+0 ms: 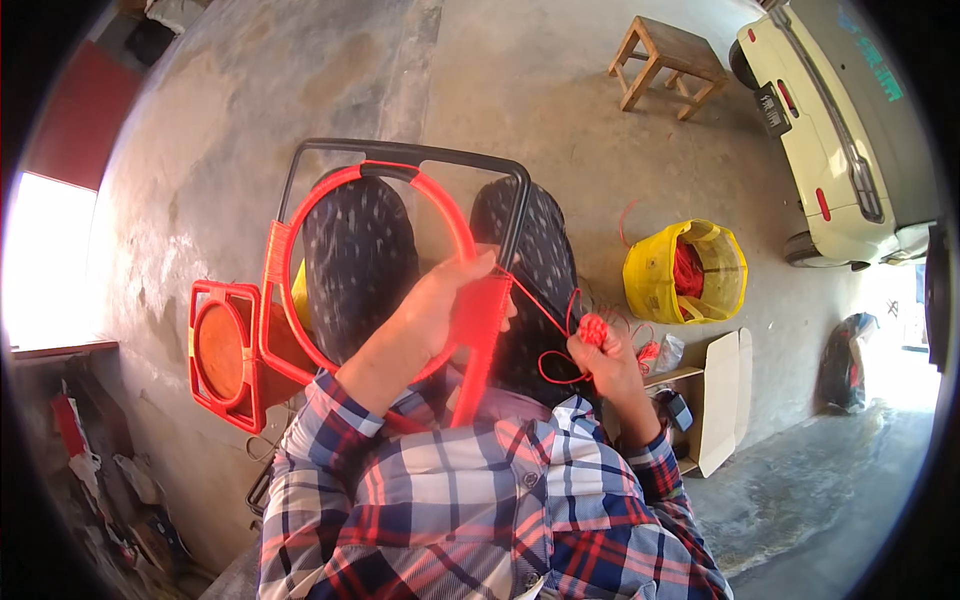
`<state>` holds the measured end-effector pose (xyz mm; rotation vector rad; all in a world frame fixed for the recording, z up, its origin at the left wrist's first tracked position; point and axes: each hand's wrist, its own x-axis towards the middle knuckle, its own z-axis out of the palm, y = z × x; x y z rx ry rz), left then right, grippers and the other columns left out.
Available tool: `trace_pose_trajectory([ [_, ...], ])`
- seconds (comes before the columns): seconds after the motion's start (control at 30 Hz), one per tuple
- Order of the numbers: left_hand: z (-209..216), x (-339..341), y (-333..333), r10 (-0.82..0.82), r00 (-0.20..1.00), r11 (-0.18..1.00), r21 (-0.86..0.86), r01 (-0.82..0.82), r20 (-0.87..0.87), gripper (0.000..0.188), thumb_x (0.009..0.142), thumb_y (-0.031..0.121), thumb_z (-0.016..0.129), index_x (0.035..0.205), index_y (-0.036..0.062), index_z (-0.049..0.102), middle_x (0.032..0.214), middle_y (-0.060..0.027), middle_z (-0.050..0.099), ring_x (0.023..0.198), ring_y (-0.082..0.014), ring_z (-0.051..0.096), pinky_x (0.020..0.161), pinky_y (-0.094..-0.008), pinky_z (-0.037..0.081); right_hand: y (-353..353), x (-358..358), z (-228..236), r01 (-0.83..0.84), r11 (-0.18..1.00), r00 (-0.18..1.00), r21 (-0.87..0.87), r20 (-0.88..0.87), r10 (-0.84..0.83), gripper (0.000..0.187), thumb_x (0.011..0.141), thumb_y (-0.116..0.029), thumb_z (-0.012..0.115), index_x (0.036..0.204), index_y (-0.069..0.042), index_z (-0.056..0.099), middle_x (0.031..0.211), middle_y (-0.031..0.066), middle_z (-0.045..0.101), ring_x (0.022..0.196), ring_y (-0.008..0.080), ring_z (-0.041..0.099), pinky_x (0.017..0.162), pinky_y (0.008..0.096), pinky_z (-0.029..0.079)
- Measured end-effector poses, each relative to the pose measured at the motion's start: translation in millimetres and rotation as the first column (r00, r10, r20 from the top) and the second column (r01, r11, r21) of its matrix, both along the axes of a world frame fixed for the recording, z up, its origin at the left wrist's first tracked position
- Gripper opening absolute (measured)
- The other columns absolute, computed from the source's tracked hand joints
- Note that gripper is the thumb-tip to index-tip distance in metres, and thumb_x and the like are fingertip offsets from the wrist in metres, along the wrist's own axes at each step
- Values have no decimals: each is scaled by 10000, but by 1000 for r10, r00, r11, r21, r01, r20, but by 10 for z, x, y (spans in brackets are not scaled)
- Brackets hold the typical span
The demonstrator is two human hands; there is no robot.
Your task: Wrapping and weaving red plastic cord around a black and red furniture frame component.
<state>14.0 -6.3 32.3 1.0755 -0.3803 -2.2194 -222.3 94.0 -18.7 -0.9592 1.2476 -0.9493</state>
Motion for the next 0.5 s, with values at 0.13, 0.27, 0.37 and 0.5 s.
trace_pose_trajectory([
  [0.13, -79, -11, 7, -30, 998, 998, -60, 33, 51, 227, 841, 204, 622, 989, 52, 540, 787, -146, 635, 657, -264, 668, 606, -360, 570, 98, 20, 61, 15, 998, 1000, -64, 5, -15, 258, 880, -138, 658, 663, -60, 542, 551, -62, 453, 525, 33, 396, 477, 252, 276],
  [0.27, -161, 16, 27, -50, 998, 998, -36, 51, 26, 242, 823, 193, 634, 990, 51, 533, 794, -153, 632, 664, -263, 667, 598, -384, 571, -67, -141, -101, 31, 999, 999, 27, -35, -30, 180, 897, -131, 570, 726, -89, 532, 560, -38, 440, 502, 66, 378, 490, 237, 285],
  [0.37, -165, 9, -22, -115, 991, 993, -12, 116, 64, 236, 839, 192, 595, 1010, 45, 528, 803, -167, 629, 707, -264, 666, 645, -392, 568, -385, -307, -206, 128, 991, 976, -28, -173, -131, 131, 890, -139, 581, 791, -55, 560, 685, -30, 502, 615, 61, 439, 541, 242, 326],
  [0.5, -290, 46, -18, 14, 998, 1000, -22, -16, -61, 308, 865, 190, 525, 1131, 36, 513, 1012, -132, 604, 870, -262, 642, 764, -395, 541, -860, -420, -46, 192, 926, 971, -325, -76, -228, 105, 848, -76, 555, 937, -23, 575, 828, 31, 580, 700, 130, 539, 600, 297, 419],
])
